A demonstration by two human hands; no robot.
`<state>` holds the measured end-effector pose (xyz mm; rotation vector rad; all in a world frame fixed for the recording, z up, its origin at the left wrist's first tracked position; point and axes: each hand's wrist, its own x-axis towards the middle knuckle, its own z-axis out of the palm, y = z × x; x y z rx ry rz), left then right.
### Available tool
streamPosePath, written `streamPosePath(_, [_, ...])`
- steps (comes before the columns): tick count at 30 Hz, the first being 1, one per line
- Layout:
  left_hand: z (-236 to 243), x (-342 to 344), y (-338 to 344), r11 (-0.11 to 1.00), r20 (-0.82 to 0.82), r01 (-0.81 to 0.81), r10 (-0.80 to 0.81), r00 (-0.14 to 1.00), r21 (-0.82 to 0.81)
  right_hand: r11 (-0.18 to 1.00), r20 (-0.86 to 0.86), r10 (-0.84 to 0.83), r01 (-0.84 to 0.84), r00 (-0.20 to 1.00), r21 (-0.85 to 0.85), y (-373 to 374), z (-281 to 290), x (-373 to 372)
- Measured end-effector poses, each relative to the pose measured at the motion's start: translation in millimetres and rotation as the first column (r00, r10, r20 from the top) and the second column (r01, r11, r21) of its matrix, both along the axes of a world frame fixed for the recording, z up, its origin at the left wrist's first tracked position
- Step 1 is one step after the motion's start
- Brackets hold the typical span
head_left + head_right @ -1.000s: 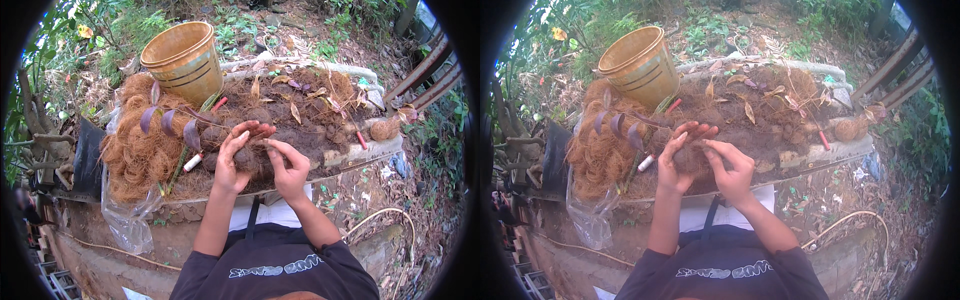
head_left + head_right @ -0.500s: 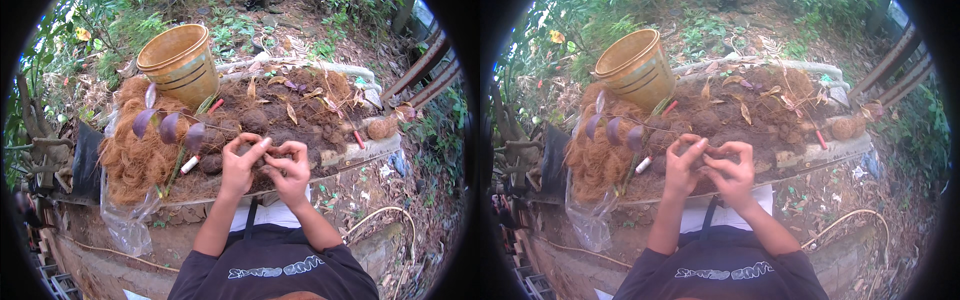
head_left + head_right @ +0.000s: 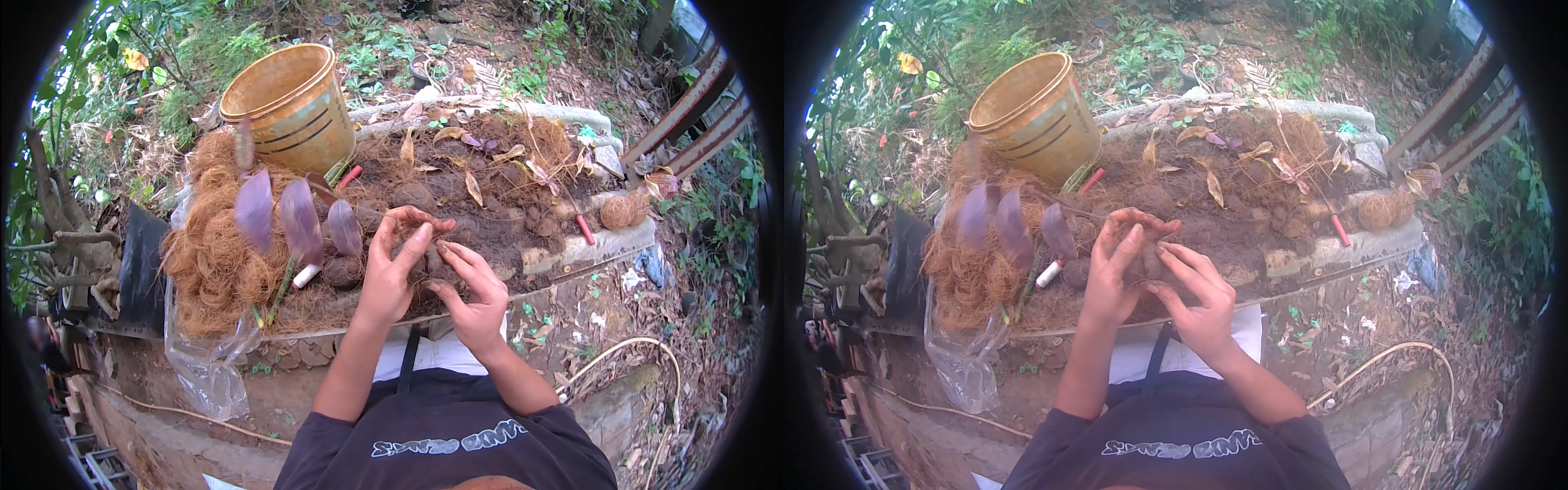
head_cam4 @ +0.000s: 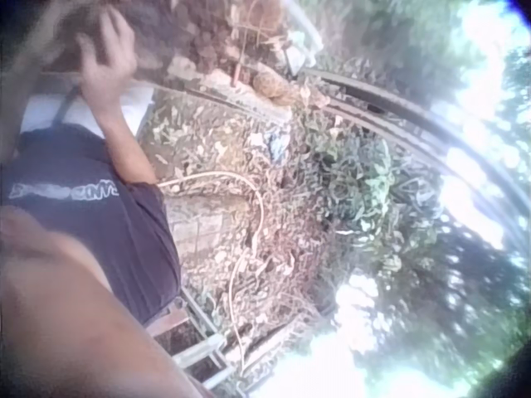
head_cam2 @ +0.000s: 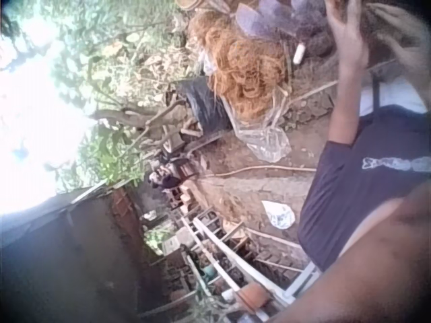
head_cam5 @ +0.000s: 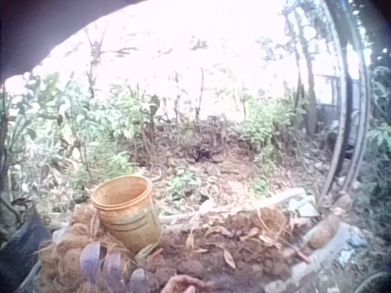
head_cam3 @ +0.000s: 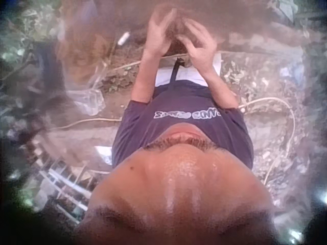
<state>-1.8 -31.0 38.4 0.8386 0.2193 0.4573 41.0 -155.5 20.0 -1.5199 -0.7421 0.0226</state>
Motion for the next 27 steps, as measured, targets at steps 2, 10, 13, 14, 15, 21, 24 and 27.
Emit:
streamPosePath(2, [-5, 1, 4, 0.996, 0.028, 0.087, -0.087, 0.996, -0.001, 0.999, 0.205, 0.034, -0.029, 0.978, -0.029, 0, -4, 9])
streamPosePath(10, [-11, 1, 5, 0.989, -0.053, 0.147, -0.148, 0.988, -0.023, 0.982, 0.473, -0.008, 0.096, 0.881, -0.162, -6, 0, 21])
streamPosePath(13, [-9, 3, 2, 0.993, -0.126, 0.112, -0.108, 0.986, 0.025, 0.980, 0.112, -0.013, 0.035, 0.994, -0.197, -8, 2, 22])
streamPosePath(14, [-10, 2, 3, 0.992, -0.155, 0.123, -0.116, 0.981, 0.034, 0.987, 0.049, -0.005, 0.013, 0.999, -0.158, -8, 3, 25])
streamPosePath(15, [-11, 2, 4, 0.990, -0.184, 0.134, -0.124, 0.975, 0.045, 0.993, -0.014, 0.005, -0.007, 1.000, -0.116, -6, 2, 28])
streamPosePath(21, [-20, 1, 1, 0.994, -0.014, 0.097, -0.097, 0.995, 0.051, 0.865, -0.539, 0.502, -0.399, 0.676, 0.305, -1, 14, 35])
streamPosePath(24, [-18, -2, 8, 0.978, -0.083, 0.159, -0.149, 0.985, 0.135, 0.843, -0.562, 0.535, -0.435, 0.630, 0.315, 0, 4, 30])
streamPosePath(27, [-18, 3, 6, 0.995, -0.103, 0.086, -0.081, 0.991, 0.052, 0.943, -0.420, 0.333, -0.288, 0.845, 0.167, 5, -5, 23])
